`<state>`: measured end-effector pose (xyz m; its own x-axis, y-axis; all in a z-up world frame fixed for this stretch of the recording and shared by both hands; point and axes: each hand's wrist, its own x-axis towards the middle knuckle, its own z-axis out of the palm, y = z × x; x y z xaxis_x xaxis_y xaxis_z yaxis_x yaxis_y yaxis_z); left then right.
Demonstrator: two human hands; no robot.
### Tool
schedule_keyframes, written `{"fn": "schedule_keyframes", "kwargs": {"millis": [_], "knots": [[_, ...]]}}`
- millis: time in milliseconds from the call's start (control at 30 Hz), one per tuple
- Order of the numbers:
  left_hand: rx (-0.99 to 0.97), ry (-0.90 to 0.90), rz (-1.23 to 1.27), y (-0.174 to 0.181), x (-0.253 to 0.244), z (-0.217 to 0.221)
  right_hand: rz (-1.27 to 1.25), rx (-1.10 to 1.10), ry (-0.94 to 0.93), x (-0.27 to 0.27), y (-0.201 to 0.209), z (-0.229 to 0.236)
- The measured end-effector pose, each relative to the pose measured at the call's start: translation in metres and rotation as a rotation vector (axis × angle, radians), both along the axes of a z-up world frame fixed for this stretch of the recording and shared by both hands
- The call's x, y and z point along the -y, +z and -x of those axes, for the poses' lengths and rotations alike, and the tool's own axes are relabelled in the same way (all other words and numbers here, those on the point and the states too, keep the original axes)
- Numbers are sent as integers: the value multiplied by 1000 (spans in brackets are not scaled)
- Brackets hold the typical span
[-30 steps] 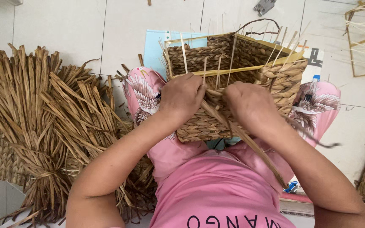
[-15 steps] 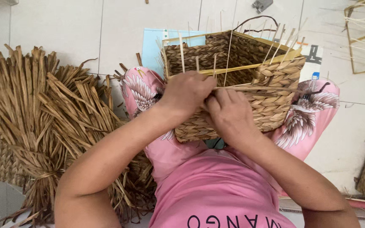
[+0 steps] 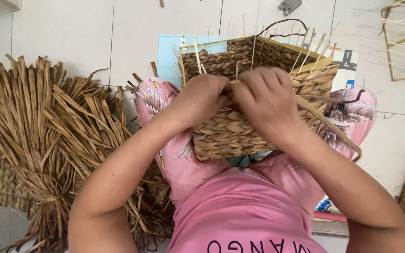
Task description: The person weaves a basket by hand, threading dried plant fibers through a frame of wooden sticks, pulling them tight, and tucking in the ends to build the walls.
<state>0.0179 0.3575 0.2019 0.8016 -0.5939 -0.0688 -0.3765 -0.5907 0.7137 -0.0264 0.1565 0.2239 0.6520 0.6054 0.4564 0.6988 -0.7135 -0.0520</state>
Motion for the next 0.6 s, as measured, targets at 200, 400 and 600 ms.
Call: {"fn": "schedule_keyframes", "kwargs": {"millis": [200, 400, 600], "knots": [[32, 77, 53, -8, -2, 13, -244, -131, -4, -6, -25, 30], [308, 11, 13, -20, -11, 38, -439, -817, -301, -6, -24, 0], [216, 135, 110, -22, -15, 39, -702, -931, -142, 9, -38, 10]]}}
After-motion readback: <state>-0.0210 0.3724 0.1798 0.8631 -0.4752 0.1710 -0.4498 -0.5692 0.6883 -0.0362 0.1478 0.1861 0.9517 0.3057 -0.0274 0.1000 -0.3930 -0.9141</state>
